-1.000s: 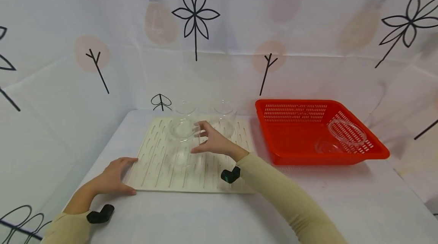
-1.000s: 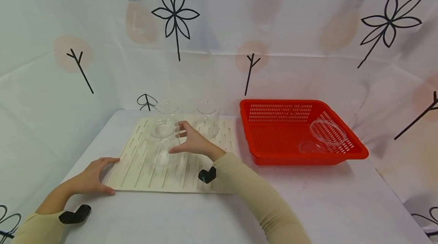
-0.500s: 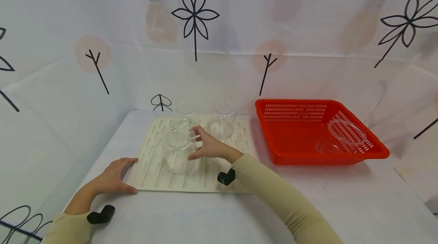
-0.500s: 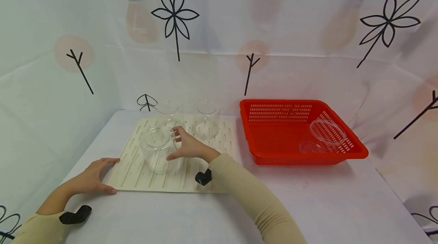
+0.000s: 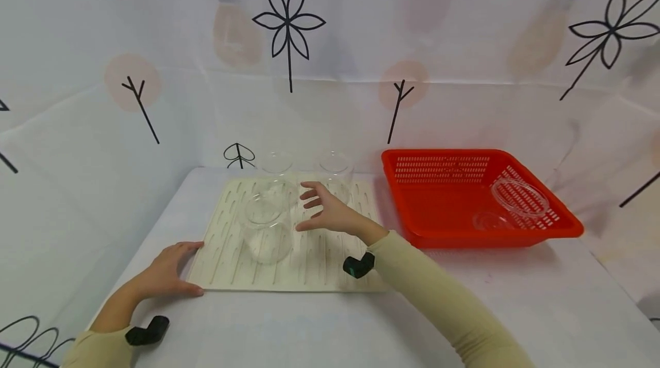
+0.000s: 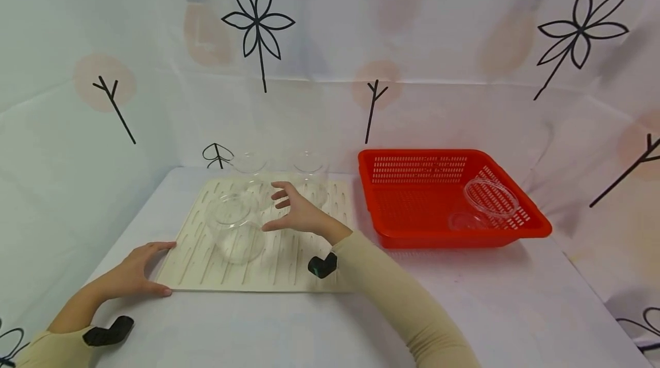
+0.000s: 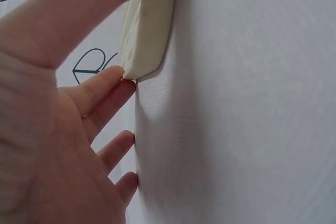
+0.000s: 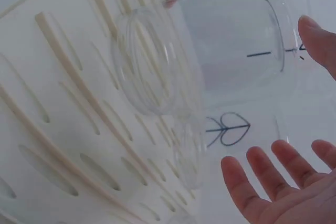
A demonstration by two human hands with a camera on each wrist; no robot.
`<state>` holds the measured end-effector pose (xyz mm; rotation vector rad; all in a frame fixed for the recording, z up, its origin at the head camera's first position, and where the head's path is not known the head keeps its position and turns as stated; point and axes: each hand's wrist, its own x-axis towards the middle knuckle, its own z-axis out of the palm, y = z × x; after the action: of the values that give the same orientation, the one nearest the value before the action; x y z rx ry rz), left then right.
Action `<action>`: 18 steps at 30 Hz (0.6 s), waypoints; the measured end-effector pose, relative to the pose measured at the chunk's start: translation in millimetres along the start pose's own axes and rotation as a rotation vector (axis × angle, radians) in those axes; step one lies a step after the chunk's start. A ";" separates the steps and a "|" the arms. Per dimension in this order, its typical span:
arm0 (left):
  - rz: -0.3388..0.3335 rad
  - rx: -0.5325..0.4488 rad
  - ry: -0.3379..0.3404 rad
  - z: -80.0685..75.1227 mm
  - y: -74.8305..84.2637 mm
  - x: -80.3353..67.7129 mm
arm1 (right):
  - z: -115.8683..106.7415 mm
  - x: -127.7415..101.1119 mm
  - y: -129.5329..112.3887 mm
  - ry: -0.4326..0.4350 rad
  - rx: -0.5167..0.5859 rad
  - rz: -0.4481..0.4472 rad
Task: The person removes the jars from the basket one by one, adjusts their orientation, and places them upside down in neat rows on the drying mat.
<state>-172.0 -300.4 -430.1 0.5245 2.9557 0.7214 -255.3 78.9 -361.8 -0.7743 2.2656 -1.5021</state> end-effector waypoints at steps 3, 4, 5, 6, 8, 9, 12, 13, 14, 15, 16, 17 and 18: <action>-0.022 -0.001 -0.016 0.1 0.0 0.4 | -7.6 -7.8 -3.9 0.051 0.008 -0.024; -0.030 -0.001 -0.022 0.5 -0.1 0.6 | -10.3 -10.2 -4.9 0.066 0.010 -0.036; -0.035 -0.002 -0.026 0.8 -0.3 0.9 | -13.0 -12.8 -6.1 0.082 0.010 -0.044; -0.038 -0.003 -0.030 1.1 -0.3 1.0 | -15.5 -15.4 -7.2 0.095 0.011 -0.052; -0.039 -0.002 -0.033 1.3 -0.5 1.0 | -20.5 -20.0 -9.0 0.124 0.014 -0.066; -0.038 -0.002 -0.033 1.2 -0.5 0.8 | -22.9 -22.3 -10.4 0.138 0.011 -0.075; -0.034 -0.007 -0.030 0.3 0.1 -0.4 | -30.1 -28.5 -14.3 0.181 -0.011 -0.090; -0.035 -0.009 -0.030 0.0 0.4 -0.8 | -32.6 -30.2 -15.6 0.194 -0.017 -0.098; -0.034 -0.011 -0.029 -0.3 0.6 -1.1 | -35.3 -32.0 -17.1 0.208 -0.022 -0.106; -0.036 -0.015 -0.029 -0.5 1.0 -1.1 | -38.4 -33.9 -18.2 0.221 -0.026 -0.108; -0.038 -0.018 -0.030 -0.5 1.4 -1.1 | -41.6 -35.4 -18.5 0.236 -0.033 -0.102; -0.038 -0.021 -0.031 -0.3 1.7 -0.9 | -44.8 -37.3 -19.5 0.249 -0.040 -0.099; -0.040 -0.024 -0.033 -0.1 2.1 -0.7 | -48.1 -39.1 -19.9 0.263 -0.044 -0.093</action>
<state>-170.7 -298.9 -429.0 0.4690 2.9140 0.7363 -244.2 132.0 -325.8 -0.7416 2.4896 -1.6898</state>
